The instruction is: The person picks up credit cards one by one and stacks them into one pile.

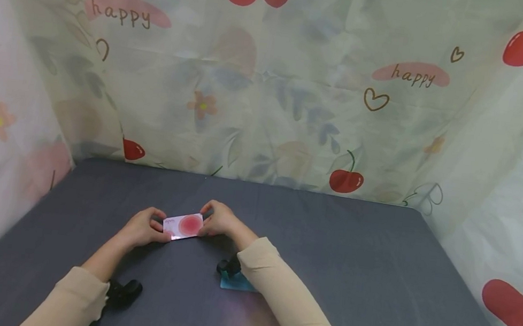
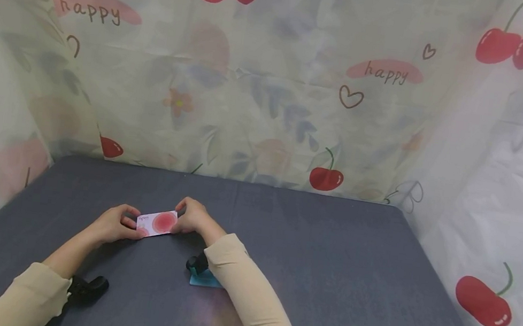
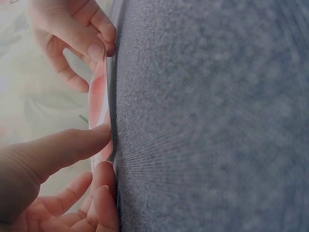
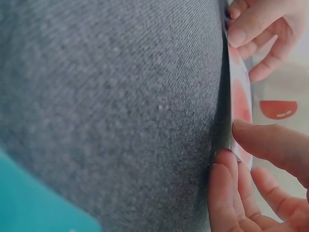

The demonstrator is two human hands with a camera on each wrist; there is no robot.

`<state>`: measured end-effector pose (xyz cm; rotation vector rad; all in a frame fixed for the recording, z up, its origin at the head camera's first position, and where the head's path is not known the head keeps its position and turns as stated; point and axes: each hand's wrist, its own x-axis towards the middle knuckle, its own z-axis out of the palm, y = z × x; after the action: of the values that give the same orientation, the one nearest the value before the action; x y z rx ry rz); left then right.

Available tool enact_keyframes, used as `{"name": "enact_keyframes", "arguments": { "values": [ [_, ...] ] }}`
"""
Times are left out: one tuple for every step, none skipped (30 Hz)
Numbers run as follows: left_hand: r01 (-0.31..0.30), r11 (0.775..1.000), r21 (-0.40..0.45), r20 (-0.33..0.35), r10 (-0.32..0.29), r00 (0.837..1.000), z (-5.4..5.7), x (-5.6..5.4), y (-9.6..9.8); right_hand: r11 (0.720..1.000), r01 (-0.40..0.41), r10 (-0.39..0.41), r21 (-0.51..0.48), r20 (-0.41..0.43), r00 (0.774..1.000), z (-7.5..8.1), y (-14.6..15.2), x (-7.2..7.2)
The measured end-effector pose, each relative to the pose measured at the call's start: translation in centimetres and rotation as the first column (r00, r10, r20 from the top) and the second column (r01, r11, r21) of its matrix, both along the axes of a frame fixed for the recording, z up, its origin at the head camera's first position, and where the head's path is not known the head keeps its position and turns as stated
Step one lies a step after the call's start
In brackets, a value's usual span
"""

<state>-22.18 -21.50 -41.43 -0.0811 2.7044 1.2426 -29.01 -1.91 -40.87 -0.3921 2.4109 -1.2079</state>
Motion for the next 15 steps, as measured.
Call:
{"name": "enact_keyframes", "arguments": {
  "values": [
    [0.001,1.0,0.012,-0.002,-0.001,1.0,0.0,0.1,0.0,1.0,-0.003,0.003,-0.007,0.006,1.0,0.1,0.0,0.1],
    [0.0,1.0,0.023,-0.003,0.001,1.0,0.1,0.2,-0.1,1.0,-0.008,0.008,-0.01,0.007,1.0,0.1,0.0,0.1],
    [0.007,0.999,0.037,-0.012,-0.007,1.0,0.1,0.2,-0.2,1.0,-0.012,0.012,-0.011,0.006,1.0,0.1,0.1,0.2],
    [0.011,0.999,0.048,-0.012,-0.01,1.0,0.0,0.2,-0.3,1.0,-0.016,0.016,-0.01,0.0,1.0,0.2,0.1,0.2],
    [0.016,0.998,0.058,-0.013,-0.015,1.0,-0.1,0.2,-0.4,1.0,-0.023,0.023,-0.007,-0.006,1.0,0.2,0.2,0.3],
    [0.024,0.998,0.064,-0.024,-0.022,0.999,-0.1,0.2,-0.5,1.0,-0.028,0.028,-0.005,-0.012,1.0,0.3,0.3,0.4],
    [0.029,0.997,0.071,-0.027,-0.027,0.999,-0.2,0.1,-0.6,0.999,-0.036,0.036,-0.001,-0.02,0.999,0.3,0.3,0.4],
    [0.032,0.996,0.078,-0.027,-0.03,0.999,-0.1,0.1,-0.7,0.999,-0.042,0.042,0.0,-0.026,0.999,0.4,0.4,0.5],
    [0.038,0.996,0.082,-0.029,-0.035,0.999,-0.1,0.1,-0.7,0.999,-0.047,0.047,0.004,-0.032,0.998,0.5,0.5,0.5],
    [0.033,0.996,0.086,-0.026,-0.031,0.999,0.0,0.2,-0.7,0.999,-0.051,0.051,0.005,-0.035,0.998,0.6,0.6,0.5],
    [0.031,0.996,0.087,-0.026,-0.029,0.999,0.2,0.2,-0.6,0.998,-0.056,0.056,0.004,-0.036,0.998,0.7,0.8,0.6],
    [0.028,0.996,0.087,-0.028,-0.026,0.999,0.3,0.3,-0.5,0.998,-0.058,0.058,0.003,-0.037,0.998,0.8,0.9,0.6],
    [0.02,0.996,0.09,-0.02,-0.018,1.0,0.5,0.4,-0.3,0.998,-0.062,0.062,0.003,-0.038,0.997,0.9,1.0,0.6],
    [0.015,0.996,0.088,-0.018,-0.013,1.0,0.7,0.5,-0.1,0.998,-0.063,0.063,0.003,-0.04,0.997,1.0,1.1,0.6],
    [0.016,0.996,0.084,-0.02,-0.014,1.0,0.8,0.5,0.0,0.998,-0.067,0.067,0.001,-0.043,0.997,1.1,1.3,0.6]
  ]
}}
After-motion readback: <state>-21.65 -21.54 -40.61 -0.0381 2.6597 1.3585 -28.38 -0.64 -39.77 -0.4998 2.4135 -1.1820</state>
